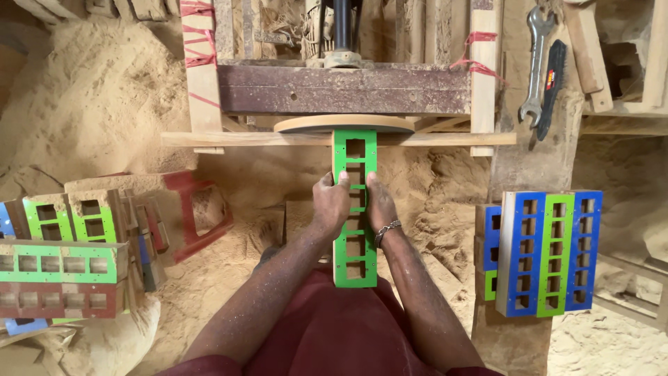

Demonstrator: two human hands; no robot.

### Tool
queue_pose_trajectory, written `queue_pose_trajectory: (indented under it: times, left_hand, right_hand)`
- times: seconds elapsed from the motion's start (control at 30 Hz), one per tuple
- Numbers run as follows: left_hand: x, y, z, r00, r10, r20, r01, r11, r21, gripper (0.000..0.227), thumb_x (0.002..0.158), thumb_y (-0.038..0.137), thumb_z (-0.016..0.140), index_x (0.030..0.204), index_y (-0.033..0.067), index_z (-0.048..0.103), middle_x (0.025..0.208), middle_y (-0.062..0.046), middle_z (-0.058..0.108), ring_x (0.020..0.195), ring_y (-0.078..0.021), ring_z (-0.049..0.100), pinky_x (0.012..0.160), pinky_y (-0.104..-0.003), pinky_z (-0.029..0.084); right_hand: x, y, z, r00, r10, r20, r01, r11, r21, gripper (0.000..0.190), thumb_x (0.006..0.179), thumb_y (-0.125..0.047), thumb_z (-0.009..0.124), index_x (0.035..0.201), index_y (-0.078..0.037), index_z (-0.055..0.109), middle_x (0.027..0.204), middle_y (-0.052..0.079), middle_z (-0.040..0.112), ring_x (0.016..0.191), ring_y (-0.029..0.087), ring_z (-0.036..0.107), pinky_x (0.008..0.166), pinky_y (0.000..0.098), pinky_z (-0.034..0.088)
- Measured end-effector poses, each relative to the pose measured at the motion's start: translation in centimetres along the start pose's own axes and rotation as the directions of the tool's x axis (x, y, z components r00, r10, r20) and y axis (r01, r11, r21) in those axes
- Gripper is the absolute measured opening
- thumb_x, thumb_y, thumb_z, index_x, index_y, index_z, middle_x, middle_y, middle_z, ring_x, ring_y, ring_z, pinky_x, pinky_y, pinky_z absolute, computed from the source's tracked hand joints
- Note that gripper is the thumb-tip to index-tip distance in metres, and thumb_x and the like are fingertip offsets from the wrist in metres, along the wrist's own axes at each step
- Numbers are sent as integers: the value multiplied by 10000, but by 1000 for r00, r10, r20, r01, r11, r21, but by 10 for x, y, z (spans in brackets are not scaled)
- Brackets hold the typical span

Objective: The person repeatedly presses the edges and faces of small rectangular wooden blocks against a rotating grinding wheel to smooth them. They handle the blocks one at a time, rotating them to grind different sides, and place finished pieces into nearby stacks.

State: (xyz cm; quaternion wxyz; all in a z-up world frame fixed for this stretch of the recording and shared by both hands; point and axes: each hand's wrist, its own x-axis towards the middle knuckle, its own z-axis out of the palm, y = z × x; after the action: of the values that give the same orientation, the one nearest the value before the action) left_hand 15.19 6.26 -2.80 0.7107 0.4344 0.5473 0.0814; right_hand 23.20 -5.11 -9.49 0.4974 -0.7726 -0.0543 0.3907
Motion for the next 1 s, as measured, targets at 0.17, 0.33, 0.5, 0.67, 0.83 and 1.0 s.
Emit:
queue_pose_trajectory:
  times: [0.17,0.33,0.5,0.67,0.83,1.0]
  left_hand:
    - [3,-7,12,999,31,22,-30,998,-62,373,1025,215,526,1227,-62,673,1087,-173,752,985,-234,686,878,-387,558]
    - [6,-11,20,999,-35,10,35,999,22,408,1053,237,529,1338,-52,570,1179,-172,689,1067,-223,669,929,-374,543]
    - [2,-8,28,999,-46,13,45,999,7,441,1033,244,523,1343,-63,583,1196,-218,704,1085,-288,682,938,-415,554]
    - [-2,-5,34,999,-35,11,34,998,44,447,1030,253,528,1346,-59,581,1198,-211,707,1088,-281,690,945,-409,554]
    - [-4,-3,41,999,-48,17,47,997,64,447,1028,253,519,1351,-49,580,1185,-214,710,1076,-282,690,932,-413,554]
    - [-5,-5,51,1000,-21,3,20,998,59,441,1027,244,534,1348,-54,583,1185,-209,708,1078,-273,685,933,-401,549]
  right_hand:
    - [-4,-14,-8,999,22,35,-23,999,42,738,1011,-622,382,1365,-21,621,1328,145,676,1222,213,626,1048,357,487]
    - [-9,-25,-15,992,121,32,-122,991,50,762,985,-650,370,1345,-33,634,1263,163,695,1148,243,656,986,385,531]
    - [-9,-25,-23,991,131,19,-132,990,57,787,965,-679,398,1348,-30,626,1261,140,692,1150,218,642,989,376,514]
    - [-2,-14,-31,995,98,4,-98,995,18,801,968,-675,409,1331,0,641,1270,150,690,1158,220,631,1001,371,499]
    - [5,0,-39,997,74,-17,-73,996,44,787,979,-649,437,1373,14,594,1342,156,648,1239,220,581,1065,369,451]
    - [7,-1,-48,997,74,-17,-73,996,42,779,985,-639,441,1416,2,544,1394,147,601,1293,215,547,1090,370,424]
